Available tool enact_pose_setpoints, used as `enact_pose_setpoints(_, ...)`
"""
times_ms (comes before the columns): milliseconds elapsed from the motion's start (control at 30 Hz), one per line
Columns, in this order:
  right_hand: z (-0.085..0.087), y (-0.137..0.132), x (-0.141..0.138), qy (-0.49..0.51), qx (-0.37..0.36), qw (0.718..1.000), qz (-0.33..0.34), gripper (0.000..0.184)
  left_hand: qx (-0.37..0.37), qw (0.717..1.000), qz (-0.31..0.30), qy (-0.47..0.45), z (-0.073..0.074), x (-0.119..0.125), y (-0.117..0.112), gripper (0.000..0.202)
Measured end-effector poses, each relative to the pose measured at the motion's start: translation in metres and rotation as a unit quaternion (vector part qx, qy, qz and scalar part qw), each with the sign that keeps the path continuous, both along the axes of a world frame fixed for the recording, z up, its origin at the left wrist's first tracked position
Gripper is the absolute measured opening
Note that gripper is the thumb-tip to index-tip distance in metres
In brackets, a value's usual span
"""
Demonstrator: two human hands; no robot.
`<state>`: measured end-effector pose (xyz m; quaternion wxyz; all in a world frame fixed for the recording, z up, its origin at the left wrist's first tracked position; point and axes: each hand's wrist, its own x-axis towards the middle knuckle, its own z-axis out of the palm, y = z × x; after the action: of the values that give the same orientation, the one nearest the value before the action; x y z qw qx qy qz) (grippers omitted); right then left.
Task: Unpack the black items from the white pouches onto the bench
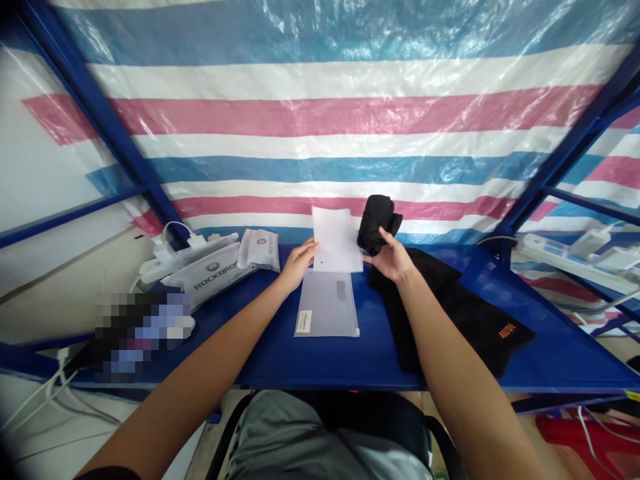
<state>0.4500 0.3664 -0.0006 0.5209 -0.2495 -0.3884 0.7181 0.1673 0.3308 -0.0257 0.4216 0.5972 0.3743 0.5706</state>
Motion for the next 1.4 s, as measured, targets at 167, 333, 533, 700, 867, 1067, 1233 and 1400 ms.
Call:
enact_pose_setpoints(167, -0.009, 0.005, -0.001, -0.015, -0.035, 0.999, 0.024, 0.026, -0.169, 0.965, -0.184, -0.079, 0.002, 0.002, -0.006, 0.065)
enact_pose_setpoints(333, -0.015, 0.002, -0.005, -0.062, -0.037, 0.994, 0.086, 0.028, -0.246, 0.948, -0.164, -0.119, 0.004, 0.002, -0.004, 0.077)
enact_pose_setpoints(533, -0.016, -0.003, -0.015, -0.089, -0.020, 0.985, 0.149, 0.036, -0.224, 0.971, -0.074, -0.040, 0.000, 0.002, -0.007, 0.050)
enact_pose_setpoints(700, -0.017, -0.002, -0.015, -0.095, -0.034, 0.987, 0.128, 0.027, -0.182, 0.983, 0.008, -0.009, -0.007, 0.000, -0.002, 0.039)
enact_pose_setpoints(867, -0.014, -0.005, -0.021, -0.118, -0.067, 0.985, 0.109, 0.025, -0.127, 0.986, 0.060, 0.086, -0.008, -0.002, 0.001, 0.032)
enact_pose_setpoints(1067, -0.009, 0.001, -0.025, -0.094, -0.031, 0.994, -0.053, 0.031, -0.053, 0.957, 0.120, 0.257, 0.002, -0.013, -0.006, 0.012)
enact_pose_setpoints(1233, -0.016, 0.012, -0.020, -0.160, -0.020, 0.960, -0.231, 0.042, 0.051, 0.918, 0.165, 0.357, 0.009, -0.009, -0.019, 0.021)
enact_pose_setpoints(1400, -0.014, 0.009, -0.025, -0.122, 0.011, 0.975, -0.186, 0.043, 0.104, 0.959, 0.090, 0.249, 0.013, 0.006, -0.025, 0.051)
